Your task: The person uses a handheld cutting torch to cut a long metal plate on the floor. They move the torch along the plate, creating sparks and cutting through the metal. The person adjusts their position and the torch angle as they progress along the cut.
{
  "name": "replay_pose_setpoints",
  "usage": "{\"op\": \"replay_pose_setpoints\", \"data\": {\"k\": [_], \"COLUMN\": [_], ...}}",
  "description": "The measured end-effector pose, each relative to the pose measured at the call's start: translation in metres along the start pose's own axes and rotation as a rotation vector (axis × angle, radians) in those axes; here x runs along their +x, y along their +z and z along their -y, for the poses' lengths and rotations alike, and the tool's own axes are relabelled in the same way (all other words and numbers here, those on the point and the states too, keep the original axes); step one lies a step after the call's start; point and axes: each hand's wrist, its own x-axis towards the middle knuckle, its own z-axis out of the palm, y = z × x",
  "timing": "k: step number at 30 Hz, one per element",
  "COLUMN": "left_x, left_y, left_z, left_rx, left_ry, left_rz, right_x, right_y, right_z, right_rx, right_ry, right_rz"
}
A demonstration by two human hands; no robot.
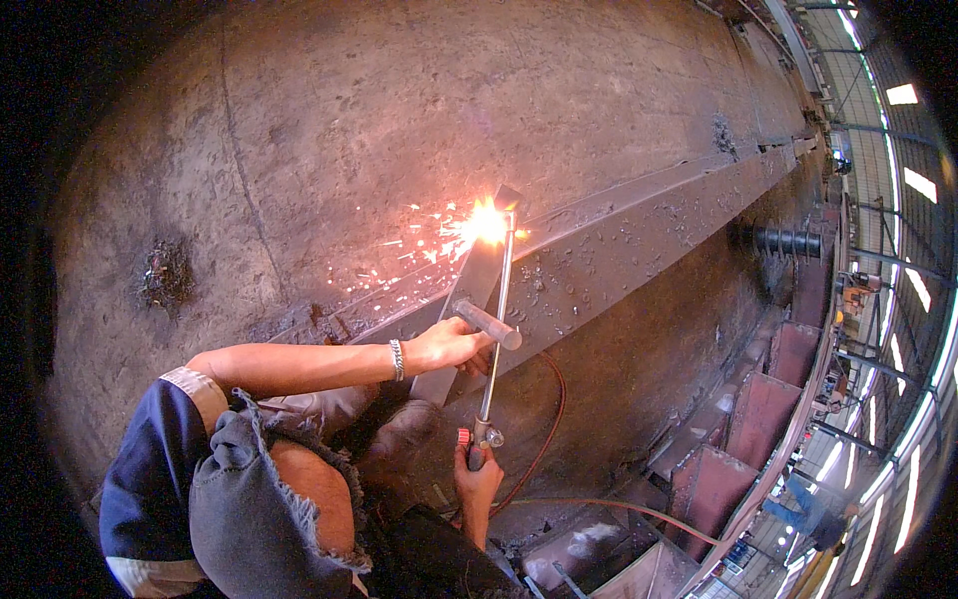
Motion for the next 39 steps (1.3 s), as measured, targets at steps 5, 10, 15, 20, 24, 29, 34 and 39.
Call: {"op": "replay_pose_setpoints", "data": {"k": [5,10,15,20,24,29,34,39], "left_x": [0.000,0.006,0.004,0.003,0.003,0.005,0.006,0.009], "left_y": [0.001,0.000,0.001,0.000,0.001,0.001,0.000,0.001], "left_z": [0.001,0.005,0.004,0.001,0.001,0.004,0.003,0.008], "left_rx": [-0.013,-0.010,-0.009,0.008,0.006,0.013,-0.006,-0.050], "left_ry": [0.010,-0.023,-0.008,-0.020,-0.027,-0.015,-0.022,0.000], "left_rz": [-0.005,0.002,-0.010,0.003,0.002,-0.007,0.014,0.029], "right_x": [-0.001,-0.001,-0.002,0.000,0.000,0.000,0.001,0.002], "right_y": [0.001,0.001,0.000,0.002,0.001,0.003,0.002,0.001], "right_z": [-0.003,-0.001,0.006,-0.006,-0.004,-0.007,0.000,0.002], "right_rx": [-0.002,0.015,0.051,0.024,0.043,0.035,0.039,0.026], "right_ry": [0.014,-0.003,0.005,-0.015,-0.025,-0.016,0.053,0.095], "right_rz": [-0.005,-0.007,-0.039,-0.005,-0.017,-0.028,-0.021,-0.014]}}
